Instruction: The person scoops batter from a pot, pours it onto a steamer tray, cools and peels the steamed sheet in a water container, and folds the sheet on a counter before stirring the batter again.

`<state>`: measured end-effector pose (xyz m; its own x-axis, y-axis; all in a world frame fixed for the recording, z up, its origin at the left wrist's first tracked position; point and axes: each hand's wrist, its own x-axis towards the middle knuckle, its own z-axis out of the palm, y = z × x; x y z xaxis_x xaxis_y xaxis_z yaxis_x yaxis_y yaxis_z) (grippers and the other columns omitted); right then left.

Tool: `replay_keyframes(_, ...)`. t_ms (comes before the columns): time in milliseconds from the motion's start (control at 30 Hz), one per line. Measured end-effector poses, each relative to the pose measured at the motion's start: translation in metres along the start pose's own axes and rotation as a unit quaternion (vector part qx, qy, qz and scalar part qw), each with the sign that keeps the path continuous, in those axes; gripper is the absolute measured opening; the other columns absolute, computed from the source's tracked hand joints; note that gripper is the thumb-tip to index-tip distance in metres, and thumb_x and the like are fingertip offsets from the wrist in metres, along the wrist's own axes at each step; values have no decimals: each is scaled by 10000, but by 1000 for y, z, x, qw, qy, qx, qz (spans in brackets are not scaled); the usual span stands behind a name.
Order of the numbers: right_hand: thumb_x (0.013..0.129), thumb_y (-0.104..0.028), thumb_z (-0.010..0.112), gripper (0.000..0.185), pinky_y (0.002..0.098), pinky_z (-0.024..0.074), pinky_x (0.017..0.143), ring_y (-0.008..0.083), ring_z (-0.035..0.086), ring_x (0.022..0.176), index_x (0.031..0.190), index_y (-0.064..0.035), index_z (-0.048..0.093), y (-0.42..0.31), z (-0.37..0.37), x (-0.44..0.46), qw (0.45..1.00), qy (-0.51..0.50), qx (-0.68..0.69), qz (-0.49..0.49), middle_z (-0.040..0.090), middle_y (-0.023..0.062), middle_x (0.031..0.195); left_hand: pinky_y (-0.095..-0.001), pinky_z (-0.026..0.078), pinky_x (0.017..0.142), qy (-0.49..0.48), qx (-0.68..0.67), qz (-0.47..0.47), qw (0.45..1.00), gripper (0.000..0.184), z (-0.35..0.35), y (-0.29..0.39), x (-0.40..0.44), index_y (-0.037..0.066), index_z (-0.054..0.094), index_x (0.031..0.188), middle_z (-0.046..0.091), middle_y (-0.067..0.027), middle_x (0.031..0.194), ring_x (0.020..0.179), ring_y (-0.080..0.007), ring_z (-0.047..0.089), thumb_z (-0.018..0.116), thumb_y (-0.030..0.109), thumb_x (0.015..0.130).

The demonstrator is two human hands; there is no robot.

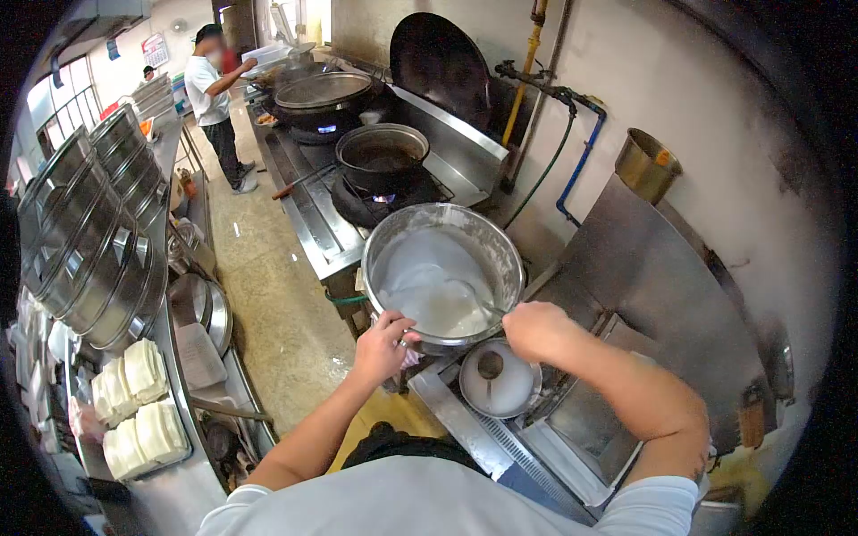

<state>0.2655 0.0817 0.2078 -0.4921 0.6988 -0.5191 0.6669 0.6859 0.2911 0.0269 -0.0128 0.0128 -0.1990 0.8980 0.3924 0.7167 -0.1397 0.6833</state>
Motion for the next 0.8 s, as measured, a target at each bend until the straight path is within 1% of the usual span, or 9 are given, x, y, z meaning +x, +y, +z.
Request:
replay_keyframes(100,921,-185,623,265,491,583,863,414,721,1009,948,44,754,4,-38,-12,998,-52,43,2,743,258,999,-431,573,813,4,-5,2,1000,213,1,-2,2,131,747,1109,659,-68,1157,971,-321,701,749,212,912)
replay_keyframes(233,954,-229,607,287,499,566,876,419,718,959,991,12,757,-4,-38,-9,995,-50,72,-50,737,252,992,-428,572,818,2,-10,-9,1000,218,-1,-1,2,138,748,1106,658,-66,1153,976,-319,700,751,251,920)
replay_keyframes(267,959,-248,605,291,504,570,855,415,720,936,997,-4,759,-8,-20,-1,995,-33,84,-45,736,245,972,-426,573,816,5,-17,-9,1000,217,0,-3,1,141,748,1106,661,-63,1143,970,-319,700,752,254,920)
replay_keyframes(300,854,-121,635,191,493,600,792,414,743,874,858,23,760,-20,-12,-6,991,33,114,-64,740,259,895,-425,574,815,12,-16,-10,1000,218,0,-2,1,140,749,1103,663,-62,1140,967,-319,701,754,257,918)
replay_keyframes(467,861,-123,639,235,454,625,713,364,768,824,999,43,733,-47,71,34,977,208,48,10,756,208,896,-438,577,773,13,-3,6,1000,242,2,-9,2,152,737,1123,661,-48,1179,955,-319,711,728,299,931)
replay_keyframes(567,884,-153,636,299,439,628,708,355,771,869,1075,69,697,-35,80,38,982,183,18,41,757,197,920,-438,577,774,8,-6,10,1000,244,1,-7,2,146,740,1120,662,-50,1171,952,-318,710,730,299,930)
replay_keyframes(667,874,-139,642,253,435,627,757,347,766,931,1041,30,731,-11,76,37,987,159,-1,27,764,189,961,-440,577,775,7,-5,14,1000,240,0,-5,2,140,745,1110,664,-53,1162,948,-317,710,735,295,927)
replay_keyframes(767,857,-128,653,215,446,618,812,343,757,974,1005,-16,763,-5,17,8,1000,21,-6,-1,768,182,1011,-442,577,776,10,-11,13,1000,235,1,-5,0,136,750,1101,665,-58,1157,944,-319,710,738,292,926)
replay_keyframes(800,838,-109,651,197,456,607,847,356,753,974,964,-30,781,-6,2,0,1000,7,-1,-2,766,192,1037,-442,577,776,13,-14,13,1000,234,1,-6,0,134,751,1099,666,-59,1156,942,-320,710,739,291,926)
